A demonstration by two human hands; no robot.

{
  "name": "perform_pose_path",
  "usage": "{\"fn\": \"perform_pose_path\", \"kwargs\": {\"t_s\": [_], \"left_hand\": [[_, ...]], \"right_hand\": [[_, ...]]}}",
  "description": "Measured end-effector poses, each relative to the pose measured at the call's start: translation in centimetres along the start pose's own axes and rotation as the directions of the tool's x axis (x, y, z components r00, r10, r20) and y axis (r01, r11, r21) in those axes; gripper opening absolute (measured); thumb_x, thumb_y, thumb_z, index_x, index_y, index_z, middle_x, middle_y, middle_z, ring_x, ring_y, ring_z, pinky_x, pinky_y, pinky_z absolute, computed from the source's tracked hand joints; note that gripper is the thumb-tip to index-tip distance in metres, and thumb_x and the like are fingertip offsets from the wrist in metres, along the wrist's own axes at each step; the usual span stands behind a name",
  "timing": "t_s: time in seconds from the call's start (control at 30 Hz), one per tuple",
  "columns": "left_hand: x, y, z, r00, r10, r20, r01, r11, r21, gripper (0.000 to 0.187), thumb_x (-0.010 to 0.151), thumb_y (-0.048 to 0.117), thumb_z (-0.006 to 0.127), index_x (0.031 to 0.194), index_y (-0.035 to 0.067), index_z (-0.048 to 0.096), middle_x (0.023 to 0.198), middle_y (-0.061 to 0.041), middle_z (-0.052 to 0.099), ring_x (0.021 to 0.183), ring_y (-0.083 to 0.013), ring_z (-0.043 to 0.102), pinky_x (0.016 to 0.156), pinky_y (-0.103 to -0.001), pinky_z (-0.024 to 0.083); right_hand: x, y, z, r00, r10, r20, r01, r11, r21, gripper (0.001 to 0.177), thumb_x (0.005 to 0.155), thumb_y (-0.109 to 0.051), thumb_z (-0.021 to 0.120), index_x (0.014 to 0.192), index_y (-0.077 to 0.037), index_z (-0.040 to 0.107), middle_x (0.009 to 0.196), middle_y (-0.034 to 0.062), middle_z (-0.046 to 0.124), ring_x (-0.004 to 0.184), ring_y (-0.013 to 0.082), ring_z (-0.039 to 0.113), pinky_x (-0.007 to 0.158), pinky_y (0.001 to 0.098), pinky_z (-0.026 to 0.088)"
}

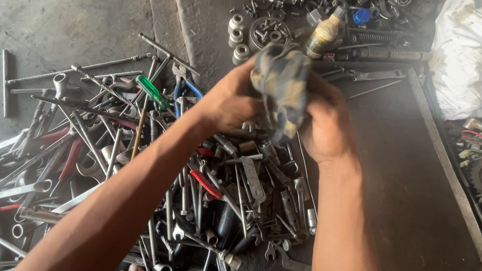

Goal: The person wipes various metal tools, including sockets and wrenches, with a rag on a cluttered workbench. They pick up individual items, wipe them, and place them back into the pile or onto the bench surface.

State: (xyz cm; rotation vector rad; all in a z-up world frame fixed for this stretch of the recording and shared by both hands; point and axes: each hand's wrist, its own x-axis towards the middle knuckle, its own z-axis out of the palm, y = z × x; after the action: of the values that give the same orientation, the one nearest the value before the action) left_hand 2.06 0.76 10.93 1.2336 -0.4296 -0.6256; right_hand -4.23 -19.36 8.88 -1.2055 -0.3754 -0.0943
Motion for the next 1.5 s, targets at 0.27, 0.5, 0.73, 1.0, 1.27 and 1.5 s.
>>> {"fn": "perform_pose_path", "kwargs": {"t_s": [0.27,0.5,0.73,1.0,1.27,1.5], "left_hand": [[0.4,-1.3,-1.8,0.983,0.023,-0.181,0.052,0.914,0.401,0.046,0.091,0.010,0.068,0.136,0.004,0.062,0.115,-0.012,0.078,0.101,-0.0172,0.075,0.094,-0.033,0.059],[-0.4,-3.4,-3.1,1.000,0.001,0.027,-0.007,0.976,0.219,0.045,0.095,0.006,0.057,0.140,0.004,0.061,0.120,-0.014,0.075,0.112,-0.0226,0.070,0.105,-0.039,0.052],[-1.4,-6.1,-4.1,0.987,-0.149,0.062,0.123,0.943,0.310,0.060,0.081,0.006,0.068,0.140,0.010,0.060,0.126,-0.014,0.070,0.112,-0.0258,0.069,0.102,-0.041,0.053],[-1.7,-7.5,-0.7,0.987,0.162,0.017,-0.133,0.741,0.658,0.049,0.077,0.003,0.075,0.124,0.002,0.062,0.114,-0.017,0.066,0.105,-0.0320,0.070,0.088,-0.040,0.057],[-2.2,-3.7,1.5,0.959,0.240,0.153,-0.266,0.560,0.785,0.042,0.071,0.006,0.069,0.111,-0.001,0.059,0.102,-0.022,0.064,0.090,-0.0395,0.068,0.080,-0.046,0.055],[-1.4,-3.2,2.9,0.982,0.016,-0.190,0.149,0.561,0.815,0.027,0.097,0.026,0.050,0.100,0.002,0.063,0.079,-0.020,0.067,0.071,-0.0358,0.067,0.072,-0.047,0.053]], "right_hand": [[-4.7,6.1,-1.1,0.704,0.399,-0.588,-0.671,0.103,-0.734,0.029,0.083,-0.016,0.068,0.111,-0.013,0.072,0.090,0.0104,0.074,0.084,0.0255,0.072,0.077,0.0441,0.058],[-9.5,12.6,-1.2,0.864,0.236,-0.445,-0.383,-0.266,-0.885,0.036,0.074,-0.015,0.080,0.104,-0.007,0.062,0.098,0.0139,0.071,0.093,0.0315,0.070,0.077,0.0465,0.056],[-5.2,8.2,-3.0,0.767,-0.046,-0.640,-0.442,0.685,-0.579,0.031,0.084,-0.012,0.071,0.113,-0.005,0.063,0.094,0.0111,0.072,0.084,0.0191,0.069,0.073,0.0354,0.055],[-4.0,7.3,1.2,0.854,0.077,-0.514,-0.334,0.839,-0.429,0.016,0.082,-0.012,0.064,0.095,-0.003,0.063,0.086,0.0049,0.068,0.075,0.0114,0.064,0.066,0.0289,0.054],[-4.5,7.6,-0.3,0.725,0.504,-0.469,-0.642,0.742,-0.195,0.037,0.099,-0.029,0.045,0.079,-0.006,0.065,0.060,0.0013,0.058,0.044,0.0098,0.048,0.036,0.0270,0.036],[-4.5,8.9,0.2,0.843,0.057,-0.534,-0.477,0.540,-0.694,0.046,0.102,-0.027,0.038,0.062,-0.009,0.051,0.052,0.0042,0.051,0.041,0.0138,0.045,0.037,0.0341,0.036]]}}
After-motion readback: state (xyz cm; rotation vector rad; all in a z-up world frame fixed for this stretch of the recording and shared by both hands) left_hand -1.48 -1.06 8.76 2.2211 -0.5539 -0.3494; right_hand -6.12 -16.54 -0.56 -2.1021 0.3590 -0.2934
